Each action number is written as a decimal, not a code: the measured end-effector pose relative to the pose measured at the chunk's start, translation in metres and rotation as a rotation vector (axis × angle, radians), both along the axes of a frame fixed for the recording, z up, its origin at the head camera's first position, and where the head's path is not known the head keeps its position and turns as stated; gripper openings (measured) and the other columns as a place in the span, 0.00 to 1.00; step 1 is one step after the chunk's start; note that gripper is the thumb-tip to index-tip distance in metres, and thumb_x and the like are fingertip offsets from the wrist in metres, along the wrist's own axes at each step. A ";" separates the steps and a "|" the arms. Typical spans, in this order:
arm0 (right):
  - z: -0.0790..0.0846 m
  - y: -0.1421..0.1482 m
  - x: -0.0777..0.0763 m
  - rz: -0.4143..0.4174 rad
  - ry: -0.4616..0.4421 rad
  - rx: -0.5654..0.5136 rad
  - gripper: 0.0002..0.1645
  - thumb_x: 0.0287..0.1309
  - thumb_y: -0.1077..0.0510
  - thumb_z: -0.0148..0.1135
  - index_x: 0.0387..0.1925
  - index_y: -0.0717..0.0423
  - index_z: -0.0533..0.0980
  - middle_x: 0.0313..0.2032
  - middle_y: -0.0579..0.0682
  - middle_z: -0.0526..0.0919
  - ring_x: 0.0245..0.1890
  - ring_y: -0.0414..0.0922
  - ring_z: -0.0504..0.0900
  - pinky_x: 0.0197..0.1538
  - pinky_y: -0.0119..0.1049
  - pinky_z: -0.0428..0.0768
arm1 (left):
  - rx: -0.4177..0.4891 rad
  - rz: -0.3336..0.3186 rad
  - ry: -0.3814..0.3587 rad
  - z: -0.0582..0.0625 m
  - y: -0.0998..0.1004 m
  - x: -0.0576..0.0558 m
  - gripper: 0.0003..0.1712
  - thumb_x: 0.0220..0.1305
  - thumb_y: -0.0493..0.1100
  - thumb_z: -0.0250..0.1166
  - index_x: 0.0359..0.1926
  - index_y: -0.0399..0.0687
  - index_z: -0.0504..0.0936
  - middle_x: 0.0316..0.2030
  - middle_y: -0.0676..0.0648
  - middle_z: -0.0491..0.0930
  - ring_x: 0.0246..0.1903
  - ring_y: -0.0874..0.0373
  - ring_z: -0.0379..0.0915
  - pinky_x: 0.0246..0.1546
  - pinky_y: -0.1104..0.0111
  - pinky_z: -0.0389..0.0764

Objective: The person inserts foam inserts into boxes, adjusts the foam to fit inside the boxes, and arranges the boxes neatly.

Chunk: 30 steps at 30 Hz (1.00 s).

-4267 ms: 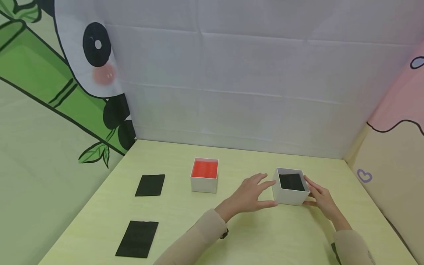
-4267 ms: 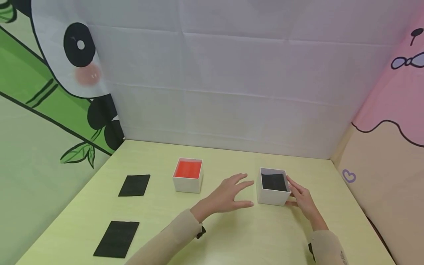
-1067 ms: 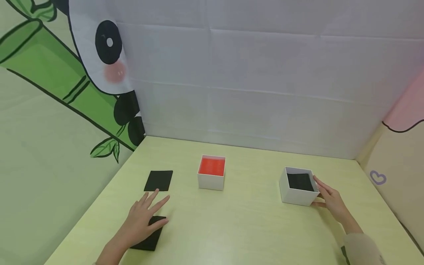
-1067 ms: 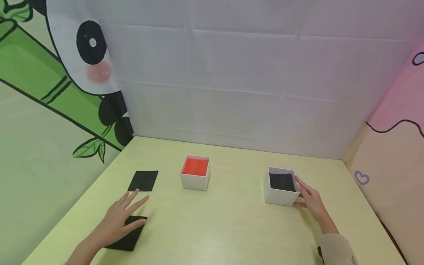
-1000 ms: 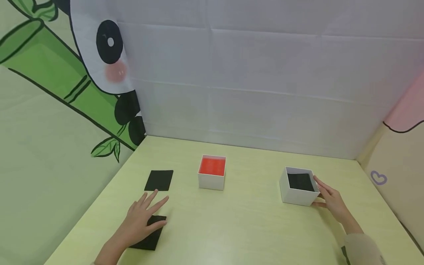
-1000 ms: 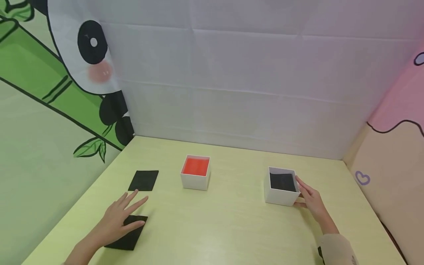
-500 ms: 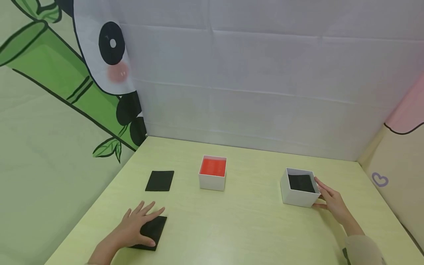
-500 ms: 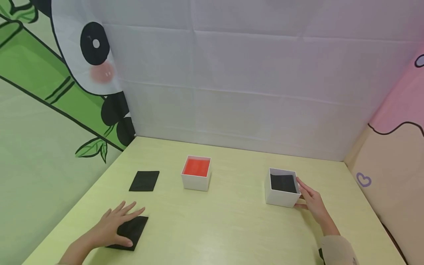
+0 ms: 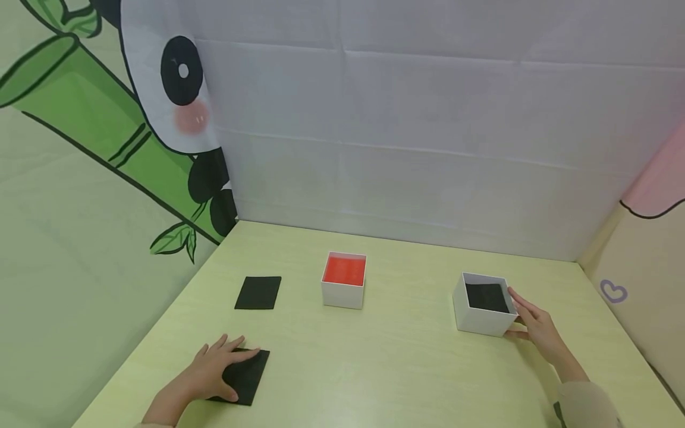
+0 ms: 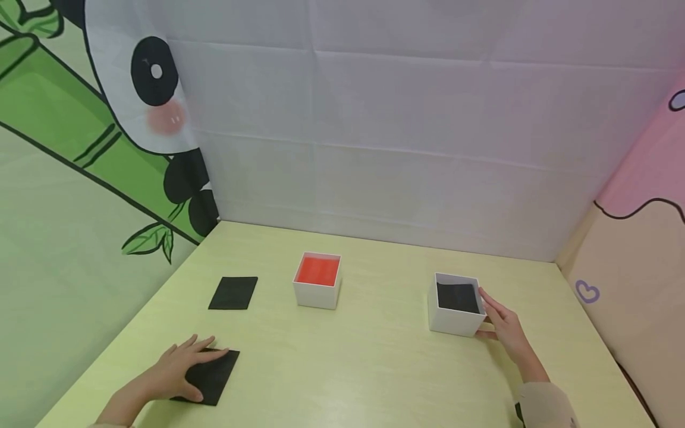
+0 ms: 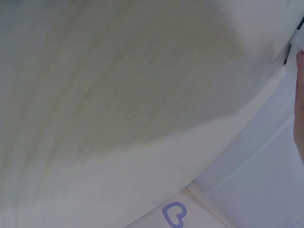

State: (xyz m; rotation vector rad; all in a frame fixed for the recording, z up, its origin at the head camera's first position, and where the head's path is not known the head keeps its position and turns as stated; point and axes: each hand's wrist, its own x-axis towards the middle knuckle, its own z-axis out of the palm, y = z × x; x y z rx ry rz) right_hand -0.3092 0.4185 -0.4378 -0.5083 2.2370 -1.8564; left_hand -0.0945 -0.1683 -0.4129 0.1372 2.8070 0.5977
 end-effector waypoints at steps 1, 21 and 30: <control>0.000 0.000 0.000 0.000 0.001 0.001 0.29 0.67 0.54 0.41 0.66 0.56 0.50 0.48 0.25 0.66 0.37 0.33 0.76 0.35 0.42 0.77 | -0.004 0.003 -0.004 -0.001 -0.001 0.000 0.46 0.27 0.44 0.77 0.56 0.51 0.73 0.57 0.32 0.63 0.56 0.25 0.47 0.45 0.33 0.46; 0.001 0.000 0.000 -0.018 -0.001 0.050 0.30 0.67 0.52 0.40 0.66 0.56 0.49 0.52 0.27 0.63 0.38 0.32 0.76 0.35 0.42 0.77 | -0.049 -0.001 0.023 -0.013 -0.020 -0.003 0.49 0.20 0.42 0.79 0.55 0.51 0.75 0.50 0.36 0.68 0.49 0.35 0.62 0.46 0.41 0.59; 0.003 -0.001 0.001 -0.029 -0.007 0.089 0.31 0.67 0.50 0.40 0.66 0.56 0.49 0.58 0.33 0.58 0.38 0.31 0.76 0.36 0.42 0.77 | 0.004 0.143 0.030 -0.005 -0.011 -0.008 0.34 0.29 0.35 0.76 0.47 0.45 0.81 0.33 0.49 0.68 0.32 0.54 0.64 0.35 0.58 0.70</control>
